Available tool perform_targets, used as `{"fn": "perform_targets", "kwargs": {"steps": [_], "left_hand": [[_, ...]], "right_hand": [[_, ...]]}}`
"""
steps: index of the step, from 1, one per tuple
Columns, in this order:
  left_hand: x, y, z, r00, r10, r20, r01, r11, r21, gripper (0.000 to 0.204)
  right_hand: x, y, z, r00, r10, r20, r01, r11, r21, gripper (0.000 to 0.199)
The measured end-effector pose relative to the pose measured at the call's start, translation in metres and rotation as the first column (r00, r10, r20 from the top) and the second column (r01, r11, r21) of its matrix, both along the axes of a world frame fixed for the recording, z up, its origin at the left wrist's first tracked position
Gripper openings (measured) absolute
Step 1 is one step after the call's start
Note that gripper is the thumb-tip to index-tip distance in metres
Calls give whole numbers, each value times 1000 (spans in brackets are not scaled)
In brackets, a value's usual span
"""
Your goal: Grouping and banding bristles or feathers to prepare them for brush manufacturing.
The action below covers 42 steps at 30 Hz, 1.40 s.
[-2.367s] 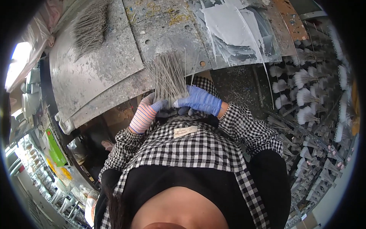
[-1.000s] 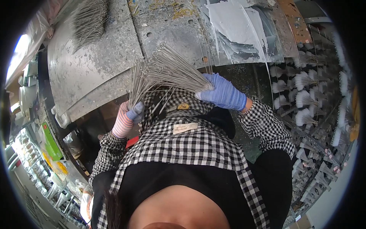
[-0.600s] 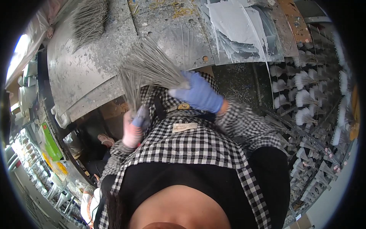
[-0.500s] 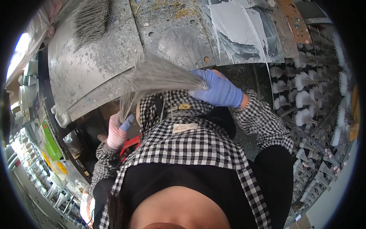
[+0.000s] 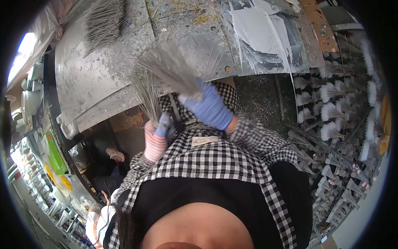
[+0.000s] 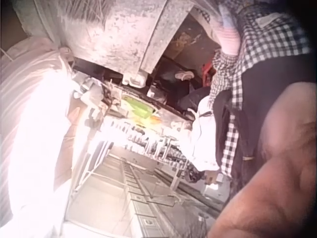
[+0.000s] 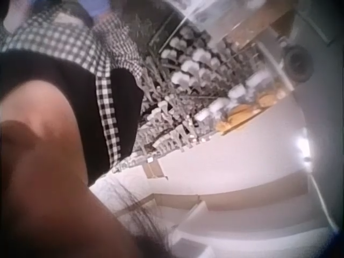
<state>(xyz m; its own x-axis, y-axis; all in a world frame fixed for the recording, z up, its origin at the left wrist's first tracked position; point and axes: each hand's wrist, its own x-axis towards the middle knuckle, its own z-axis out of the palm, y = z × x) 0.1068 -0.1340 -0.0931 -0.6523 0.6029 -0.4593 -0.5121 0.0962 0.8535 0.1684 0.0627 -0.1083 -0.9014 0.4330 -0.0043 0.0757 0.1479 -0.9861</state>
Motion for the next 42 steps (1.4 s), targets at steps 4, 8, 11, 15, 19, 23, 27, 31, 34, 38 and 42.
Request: {"fn": "perform_targets", "kwargs": {"steps": [4, 8, 11, 15, 19, 23, 27, 31, 34, 38, 42], "left_hand": [[-41, -69, -5, 880, -273, -390, 147, 935, -322, 21], [-68, -87, -8, 940, -148, -308, 57, 956, -287, 19], [-66, -62, -9, 922, -63, -382, -24, 975, -219, 15], [-57, -9, -11, 968, 7, -253, -6, 1000, 3, 19], [-36, 40, -10, 999, 45, -29, -43, 997, 64, 32], [-17, 66, -8, 982, -6, 187, -24, 988, 155, 30], [-8, 69, -15, 988, -44, 146, 32, 996, 80, 25], [-8, 61, -24, 968, 18, 249, -53, 990, 134, 16], [-29, 33, -15, 983, 62, 171, -97, 973, 208, 16], [-90, -29, 8, 982, 74, -175, -102, 982, -157, 11], [-87, -36, 8, 992, 72, -100, -81, 993, -85, 23]], "right_hand": [[27, 60, 19, 980, 20, 199, -63, 976, 210, 47], [36, 81, 34, 965, 23, 262, -27, 1000, 11, 51], [31, 70, 34, 996, 13, 84, -38, 953, 300, 51], [21, 50, 23, 966, -56, 253, 23, 991, 132, 48], [12, 28, 6, 995, -40, 92, 46, 997, -65, 46], [11, 17, -5, 990, -58, 127, 56, 998, 17, 37], [16, 13, -6, 957, -76, 279, -51, 905, 422, 39], [24, 25, 6, 982, 4, 191, -45, 977, 207, 48], [34, 55, 21, 960, -45, 277, 20, 995, 93, 31], [50, 104, 37, 973, -226, 41, 219, 967, 128, 18], [54, 100, 37, 948, -206, 242, 177, 975, 134, 32]]}}
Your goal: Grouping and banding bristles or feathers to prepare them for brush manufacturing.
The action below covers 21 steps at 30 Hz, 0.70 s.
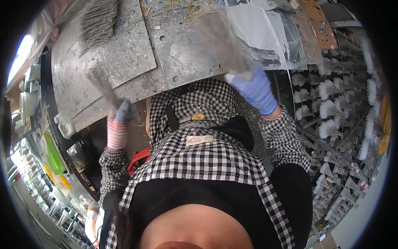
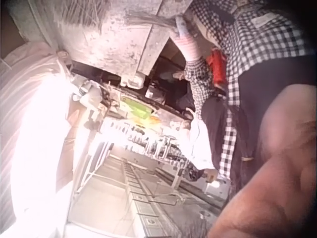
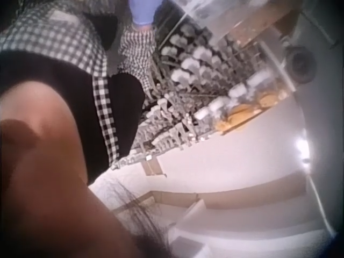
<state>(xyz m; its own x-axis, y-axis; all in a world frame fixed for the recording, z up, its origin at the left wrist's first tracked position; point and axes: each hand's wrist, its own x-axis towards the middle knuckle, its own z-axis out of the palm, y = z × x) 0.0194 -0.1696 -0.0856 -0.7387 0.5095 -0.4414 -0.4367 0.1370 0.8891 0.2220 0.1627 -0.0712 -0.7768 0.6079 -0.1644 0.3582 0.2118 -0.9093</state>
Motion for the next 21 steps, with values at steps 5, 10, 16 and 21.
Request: {"fn": "perform_targets", "kwargs": {"steps": [5, 10, 16, 21], "left_hand": [[57, 58, -28, 934, -158, 320, 59, 953, 298, 33], [85, 93, -71, 960, -203, 192, 138, 942, 306, 52], [71, 113, -107, 699, -248, 671, 284, 957, 58, 73], [70, 85, -81, 633, -755, -172, 731, 656, -187, 109]], "right_hand": [[-16, -44, -14, 964, 248, 93, -190, 892, -411, 43], [-39, -78, -46, 950, 313, -7, -268, 802, -534, 64], [-40, -82, -56, 901, 429, -54, -345, 638, -688, 68], [-38, -88, -58, 906, 401, -137, -363, 569, -738, 57]]}}
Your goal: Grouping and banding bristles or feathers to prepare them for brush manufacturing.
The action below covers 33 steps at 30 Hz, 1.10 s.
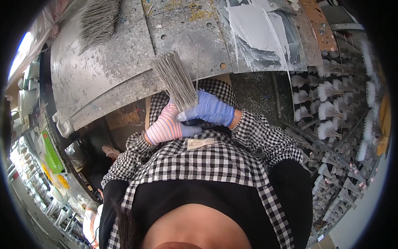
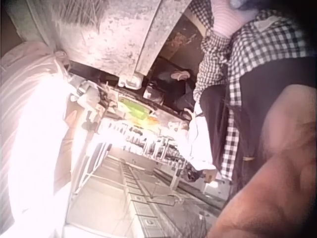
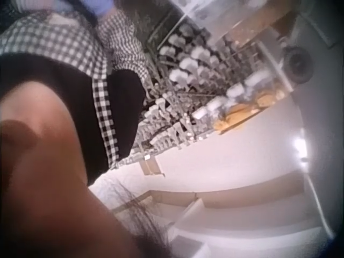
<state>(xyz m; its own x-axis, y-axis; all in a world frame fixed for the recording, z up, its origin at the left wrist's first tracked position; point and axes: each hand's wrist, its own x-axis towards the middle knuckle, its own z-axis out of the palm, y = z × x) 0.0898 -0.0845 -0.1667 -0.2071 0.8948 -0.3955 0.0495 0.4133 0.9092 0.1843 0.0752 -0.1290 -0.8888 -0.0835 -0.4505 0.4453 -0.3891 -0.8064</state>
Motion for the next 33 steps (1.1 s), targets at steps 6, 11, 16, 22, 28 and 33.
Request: {"fn": "perform_targets", "kwargs": {"steps": [6, 11, 16, 22, 28, 33], "left_hand": [[-25, -3, 55, 891, 213, 401, -230, 973, -6, 82], [-45, 20, 66, 629, 205, 750, -530, 819, 220, 93], [-34, 37, 70, 594, 270, 758, -602, 774, 196, 85], [-49, 35, 97, 679, 518, 520, -702, 665, 255, 71], [-36, 48, 90, 878, 464, 121, -471, 788, 395, 21], [-38, 45, 115, 836, 506, 213, -543, 818, 191, 23]], "right_hand": [[5, -7, -9, 997, -62, 46, 67, 989, -129, 43], [4, -13, -13, 955, 231, -188, -269, 939, -214, 35], [-6, -6, 5, 955, 279, -103, -297, 912, -283, 47], [-3, 41, 68, 968, 182, -175, -24, 756, 654, 86], [-21, 47, 116, 524, 443, -728, 512, 519, 684, 47], [-7, 76, 160, 472, -64, -879, 634, 717, 289, 25]]}}
